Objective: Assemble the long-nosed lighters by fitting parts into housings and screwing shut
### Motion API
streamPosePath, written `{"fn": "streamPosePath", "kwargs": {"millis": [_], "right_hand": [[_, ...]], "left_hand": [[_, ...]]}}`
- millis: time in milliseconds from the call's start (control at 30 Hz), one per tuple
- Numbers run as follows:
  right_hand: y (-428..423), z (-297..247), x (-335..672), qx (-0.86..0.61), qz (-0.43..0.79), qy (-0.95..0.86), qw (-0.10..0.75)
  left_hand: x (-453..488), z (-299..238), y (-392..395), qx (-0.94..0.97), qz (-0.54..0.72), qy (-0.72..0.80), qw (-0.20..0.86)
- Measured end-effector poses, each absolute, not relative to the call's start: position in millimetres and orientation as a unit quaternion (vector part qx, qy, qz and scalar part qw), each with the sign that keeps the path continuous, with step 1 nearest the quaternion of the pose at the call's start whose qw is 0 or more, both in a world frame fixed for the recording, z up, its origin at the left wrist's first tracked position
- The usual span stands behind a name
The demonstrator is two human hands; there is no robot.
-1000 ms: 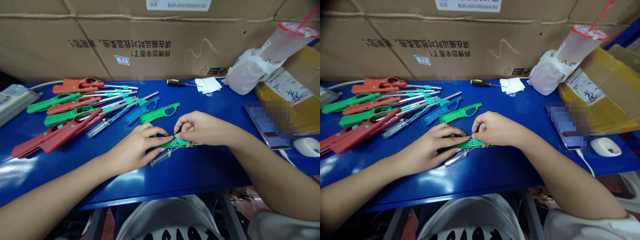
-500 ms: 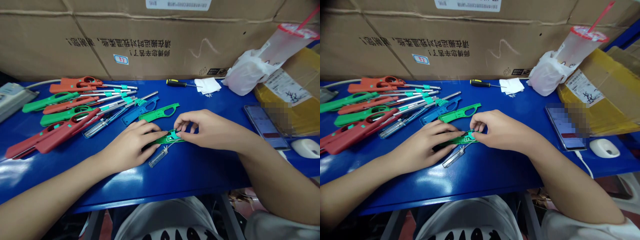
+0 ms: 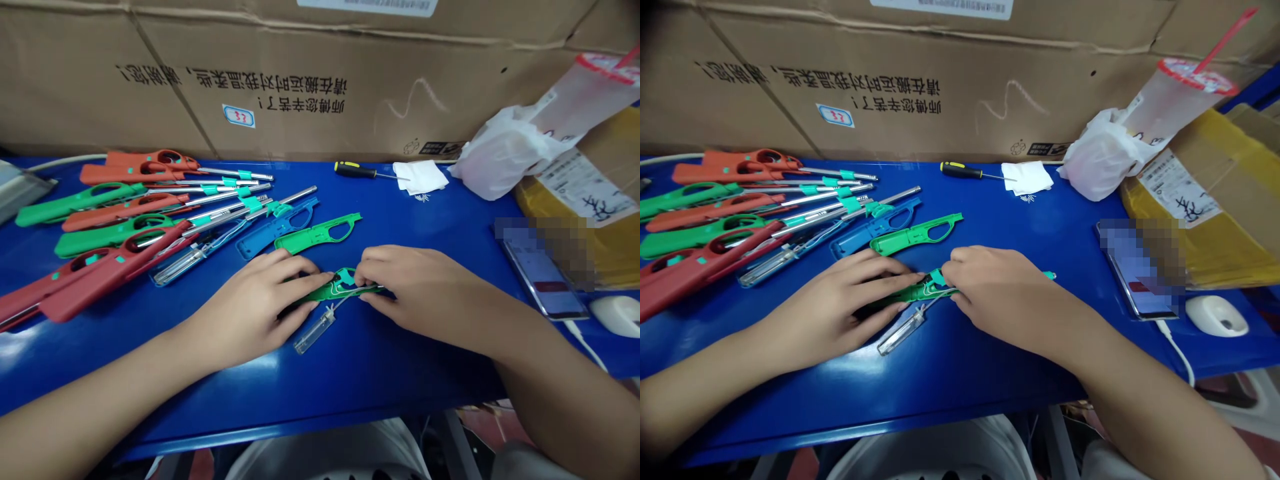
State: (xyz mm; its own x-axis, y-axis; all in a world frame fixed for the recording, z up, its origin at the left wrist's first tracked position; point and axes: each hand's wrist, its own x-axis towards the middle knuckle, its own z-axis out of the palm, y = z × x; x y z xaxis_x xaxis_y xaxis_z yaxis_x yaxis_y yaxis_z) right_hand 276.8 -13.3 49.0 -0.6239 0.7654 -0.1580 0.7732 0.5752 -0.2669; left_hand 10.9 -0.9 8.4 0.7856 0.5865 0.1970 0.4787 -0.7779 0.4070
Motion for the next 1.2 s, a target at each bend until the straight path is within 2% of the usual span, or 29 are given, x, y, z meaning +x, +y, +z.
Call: {"fn": "streamPosePath", "kwargs": {"millis": [1200], "right_hand": [[-18.9,51.6,273.1,0.455,-0.243,0.857,-0.016]], "left_hand": [[11.9,9.4,-0.4,0.932,0.144,0.279,0.183]]}}
